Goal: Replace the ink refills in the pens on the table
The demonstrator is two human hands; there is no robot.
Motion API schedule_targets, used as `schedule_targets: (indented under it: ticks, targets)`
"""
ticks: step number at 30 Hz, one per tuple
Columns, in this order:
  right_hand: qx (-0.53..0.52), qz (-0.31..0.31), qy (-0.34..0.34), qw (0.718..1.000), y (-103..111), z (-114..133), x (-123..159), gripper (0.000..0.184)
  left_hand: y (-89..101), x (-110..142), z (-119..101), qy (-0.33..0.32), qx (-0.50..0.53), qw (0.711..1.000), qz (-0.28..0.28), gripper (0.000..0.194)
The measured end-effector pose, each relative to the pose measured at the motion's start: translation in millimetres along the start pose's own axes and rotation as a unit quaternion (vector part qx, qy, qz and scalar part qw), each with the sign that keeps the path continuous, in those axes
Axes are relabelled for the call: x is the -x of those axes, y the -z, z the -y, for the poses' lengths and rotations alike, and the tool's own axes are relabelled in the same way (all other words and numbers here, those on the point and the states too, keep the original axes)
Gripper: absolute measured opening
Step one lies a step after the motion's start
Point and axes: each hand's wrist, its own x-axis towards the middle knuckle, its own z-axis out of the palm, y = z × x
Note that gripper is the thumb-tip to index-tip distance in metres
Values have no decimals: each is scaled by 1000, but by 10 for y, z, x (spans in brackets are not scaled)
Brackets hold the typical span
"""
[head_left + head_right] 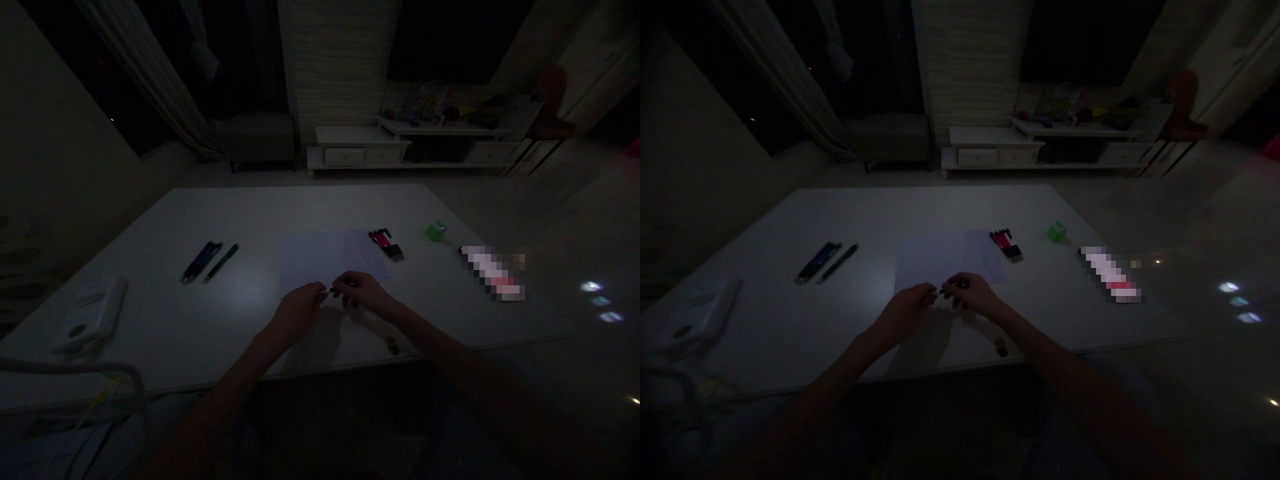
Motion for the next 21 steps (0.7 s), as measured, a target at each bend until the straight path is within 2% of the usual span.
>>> schedule_targets:
  ticks: [3, 8, 13, 15, 19, 21]
  targets:
    - [6, 0, -16, 1000, -2, 2, -4, 37, -11, -5, 2, 2, -9, 1000, 0, 18]
    - [45, -19, 55, 997, 45, 17, -21, 29, -31, -11, -2, 3, -20, 1000, -17, 18]
    - [54, -29, 71, 996, 58, -7, -40, 29, -38, -26, 15, 8, -15, 1000, -4, 18]
    - [45, -36, 46, 997, 41, -28, -41, 32, -39, -29, 27, 6, -16, 1000, 1, 18]
    - [23, -22, -54, 998, 2, -76, -41, 45, -38, -35, 56, 1, -16, 1000, 7, 19]
    - [18, -18, -68, 997, -7, -110, -59, 49, -45, -47, 76, -1, -12, 1000, 7, 19]
